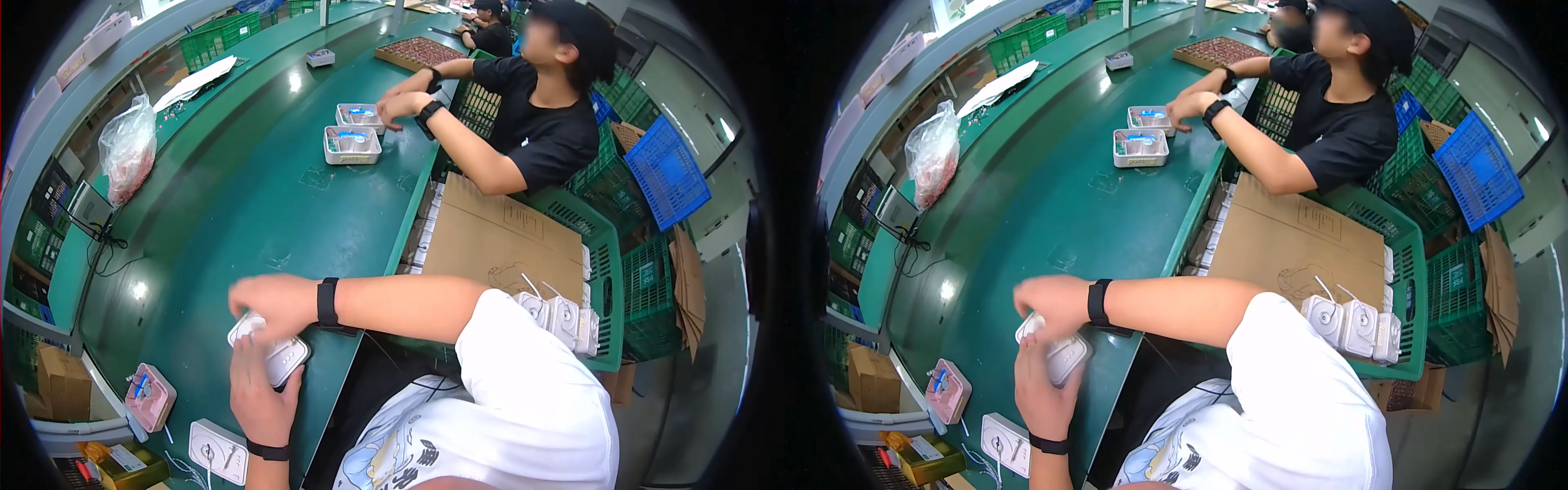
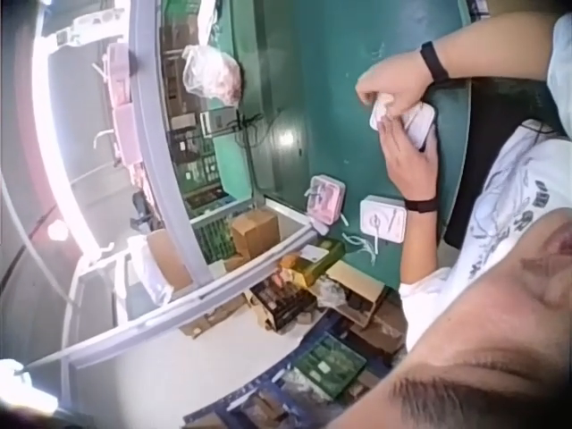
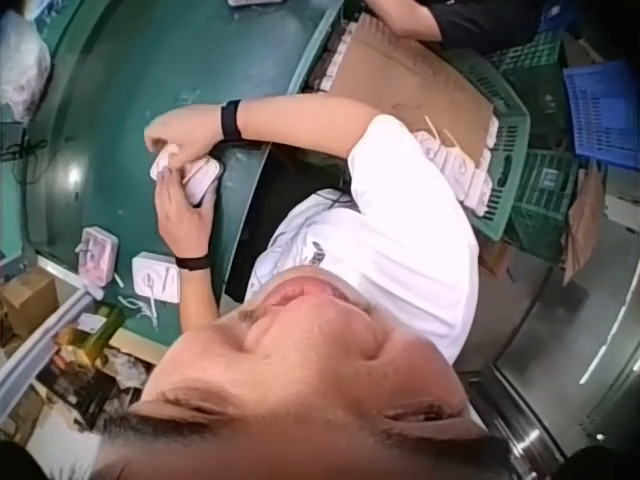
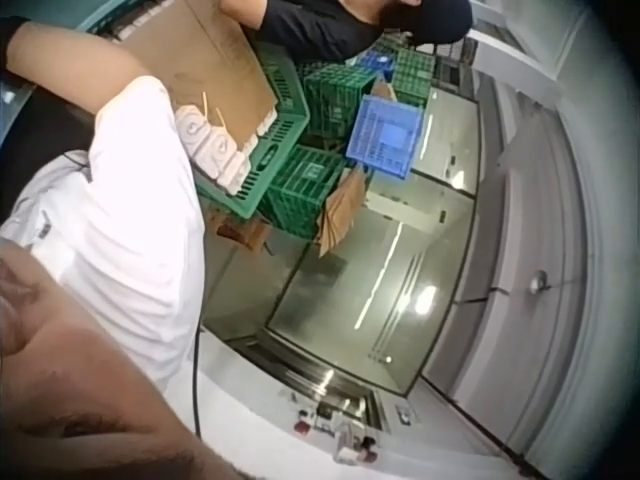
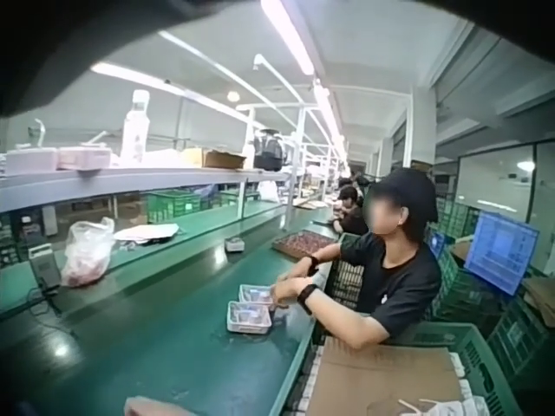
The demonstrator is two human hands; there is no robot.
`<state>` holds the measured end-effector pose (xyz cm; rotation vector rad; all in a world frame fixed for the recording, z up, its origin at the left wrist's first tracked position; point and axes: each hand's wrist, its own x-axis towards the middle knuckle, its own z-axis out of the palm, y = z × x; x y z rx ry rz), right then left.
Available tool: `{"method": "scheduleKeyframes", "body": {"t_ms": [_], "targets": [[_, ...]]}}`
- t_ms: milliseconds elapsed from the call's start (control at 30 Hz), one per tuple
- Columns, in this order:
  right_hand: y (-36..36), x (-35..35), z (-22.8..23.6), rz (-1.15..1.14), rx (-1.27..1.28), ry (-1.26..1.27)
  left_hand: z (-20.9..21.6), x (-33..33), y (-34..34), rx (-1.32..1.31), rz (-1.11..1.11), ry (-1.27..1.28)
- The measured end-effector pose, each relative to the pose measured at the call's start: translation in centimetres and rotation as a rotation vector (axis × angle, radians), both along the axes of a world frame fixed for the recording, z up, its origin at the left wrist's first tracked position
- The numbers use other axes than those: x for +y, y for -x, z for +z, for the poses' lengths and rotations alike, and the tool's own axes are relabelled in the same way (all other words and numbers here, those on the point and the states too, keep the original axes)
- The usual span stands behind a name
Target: The person picks up white plastic housings from a green crate, places them on the table, and inserts a small white component into the center of each. They then thread a thin white strip through the housing and press it into place before returning the completed units to the crate.
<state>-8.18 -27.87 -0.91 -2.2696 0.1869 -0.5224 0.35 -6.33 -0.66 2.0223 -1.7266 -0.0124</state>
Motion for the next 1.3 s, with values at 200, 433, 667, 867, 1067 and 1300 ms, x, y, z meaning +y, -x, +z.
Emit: {"method": "scheduleKeyframes", "body": {"t_ms": [200, 433, 667, 867, 1067, 1300], "targets": [[0.9, -1.0, 2.5, -0.484, -0.569, 0.262, -0.1, -0.2, 0.2, -0.01, -0.013, 0.039], [-0.3, 1.5, -1.7, 0.014, -0.106, 0.187, 0.5, 0.6, -0.7, 0.048, -0.027, -0.011], [0.7, -0.4, -2.1, 0.277, -0.019, 0.038, 0.5, 1.4, -2.3, 0.136, -0.024, -0.011], [2.3, -1.0, 0.3, 0.272, 0.068, 0.023, -0.6, 0.5, -1.9, 0.227, -0.029, 0.084], [1.2, 0.1, 0.6, 0.168, 0.18, 0.05, -1.3, 1.1, -2.6, 0.19, -0.055, 0.111], [0.9, -1.3, 0.0, 0.251, 0.109, 0.001, 0.0, 1.0, -0.2, -0.001, 0.035, 0.01]]}}
